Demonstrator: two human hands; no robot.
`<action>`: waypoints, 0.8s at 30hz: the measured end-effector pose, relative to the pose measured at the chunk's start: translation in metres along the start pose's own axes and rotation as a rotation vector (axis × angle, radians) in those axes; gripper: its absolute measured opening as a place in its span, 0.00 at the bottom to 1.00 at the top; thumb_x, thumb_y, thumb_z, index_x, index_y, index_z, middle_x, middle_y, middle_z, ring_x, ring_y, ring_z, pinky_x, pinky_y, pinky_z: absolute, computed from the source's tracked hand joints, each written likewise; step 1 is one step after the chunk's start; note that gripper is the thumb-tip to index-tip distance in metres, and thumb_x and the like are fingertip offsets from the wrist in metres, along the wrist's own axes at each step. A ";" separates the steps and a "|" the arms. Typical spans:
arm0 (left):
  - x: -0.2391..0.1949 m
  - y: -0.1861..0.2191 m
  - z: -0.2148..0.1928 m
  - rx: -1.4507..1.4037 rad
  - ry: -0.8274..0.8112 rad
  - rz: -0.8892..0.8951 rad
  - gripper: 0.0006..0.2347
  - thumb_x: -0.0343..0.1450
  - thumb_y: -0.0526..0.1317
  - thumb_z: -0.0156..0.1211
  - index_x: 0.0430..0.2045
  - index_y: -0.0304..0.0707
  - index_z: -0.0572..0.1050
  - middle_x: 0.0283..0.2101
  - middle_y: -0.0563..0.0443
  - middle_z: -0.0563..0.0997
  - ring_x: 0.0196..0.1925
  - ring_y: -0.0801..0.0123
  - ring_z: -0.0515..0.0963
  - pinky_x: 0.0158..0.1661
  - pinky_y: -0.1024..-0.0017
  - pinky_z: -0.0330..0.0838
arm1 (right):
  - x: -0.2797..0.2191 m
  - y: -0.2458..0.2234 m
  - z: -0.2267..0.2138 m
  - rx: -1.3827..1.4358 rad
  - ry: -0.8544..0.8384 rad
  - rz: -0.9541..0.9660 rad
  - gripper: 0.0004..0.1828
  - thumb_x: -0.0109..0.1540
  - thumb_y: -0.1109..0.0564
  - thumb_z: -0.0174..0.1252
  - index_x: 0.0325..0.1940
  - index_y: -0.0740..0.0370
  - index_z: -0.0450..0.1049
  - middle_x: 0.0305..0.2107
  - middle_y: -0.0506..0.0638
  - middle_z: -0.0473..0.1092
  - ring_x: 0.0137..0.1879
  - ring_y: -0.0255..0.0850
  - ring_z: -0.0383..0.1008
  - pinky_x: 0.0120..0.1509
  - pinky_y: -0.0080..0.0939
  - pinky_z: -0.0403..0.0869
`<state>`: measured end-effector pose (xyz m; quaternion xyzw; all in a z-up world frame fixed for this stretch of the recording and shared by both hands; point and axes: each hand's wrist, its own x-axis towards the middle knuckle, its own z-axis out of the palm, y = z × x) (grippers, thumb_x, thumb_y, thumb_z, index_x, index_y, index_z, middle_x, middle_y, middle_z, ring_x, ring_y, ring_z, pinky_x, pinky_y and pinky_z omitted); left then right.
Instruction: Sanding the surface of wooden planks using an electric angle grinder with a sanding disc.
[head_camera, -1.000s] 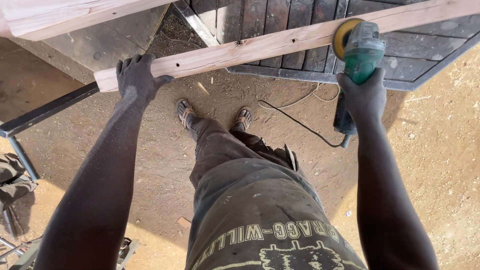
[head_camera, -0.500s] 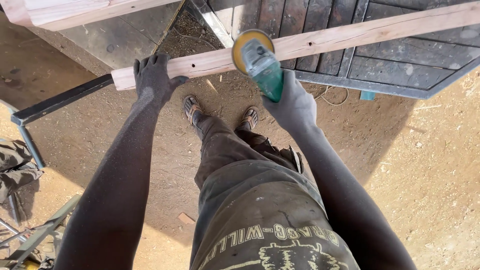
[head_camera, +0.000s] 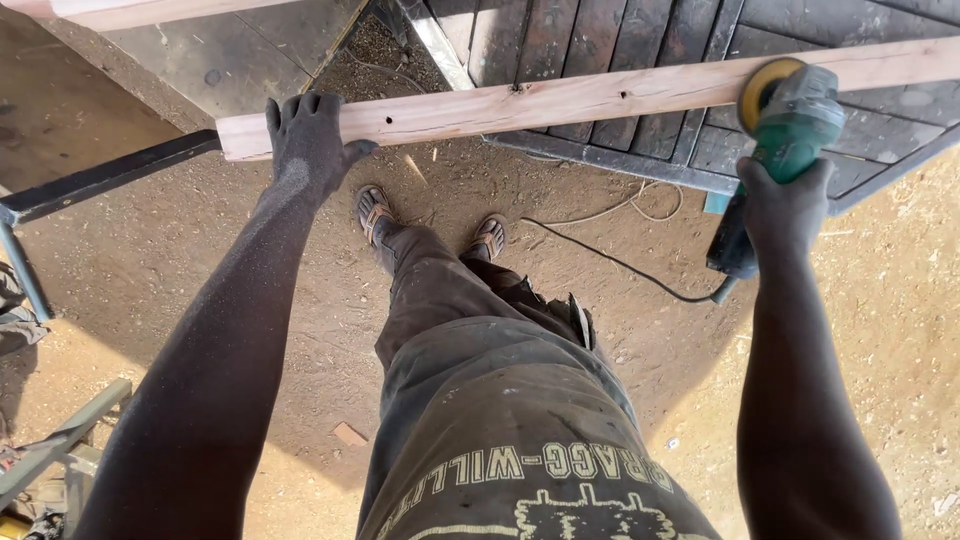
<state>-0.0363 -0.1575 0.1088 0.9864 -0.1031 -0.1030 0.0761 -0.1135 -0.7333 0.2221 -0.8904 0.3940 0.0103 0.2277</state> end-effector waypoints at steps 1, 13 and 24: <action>-0.001 0.002 -0.003 -0.016 -0.017 -0.004 0.37 0.70 0.68 0.63 0.59 0.31 0.71 0.57 0.30 0.75 0.61 0.36 0.69 0.66 0.37 0.46 | -0.013 -0.008 0.003 -0.066 -0.033 -0.041 0.33 0.58 0.35 0.68 0.51 0.57 0.61 0.40 0.60 0.73 0.41 0.61 0.72 0.40 0.63 0.69; 0.001 0.002 -0.011 0.026 -0.106 -0.003 0.36 0.73 0.68 0.59 0.60 0.29 0.69 0.57 0.28 0.74 0.62 0.32 0.68 0.65 0.36 0.47 | -0.172 -0.136 0.046 -0.210 -0.566 -0.479 0.29 0.58 0.36 0.61 0.52 0.55 0.60 0.44 0.56 0.75 0.38 0.67 0.78 0.38 0.69 0.74; -0.002 0.005 -0.006 -0.041 -0.045 -0.049 0.38 0.69 0.67 0.66 0.59 0.29 0.70 0.57 0.30 0.76 0.61 0.34 0.69 0.66 0.37 0.45 | -0.069 -0.047 0.008 -0.192 -0.239 -0.237 0.33 0.59 0.35 0.65 0.53 0.54 0.59 0.39 0.65 0.75 0.41 0.71 0.74 0.40 0.71 0.69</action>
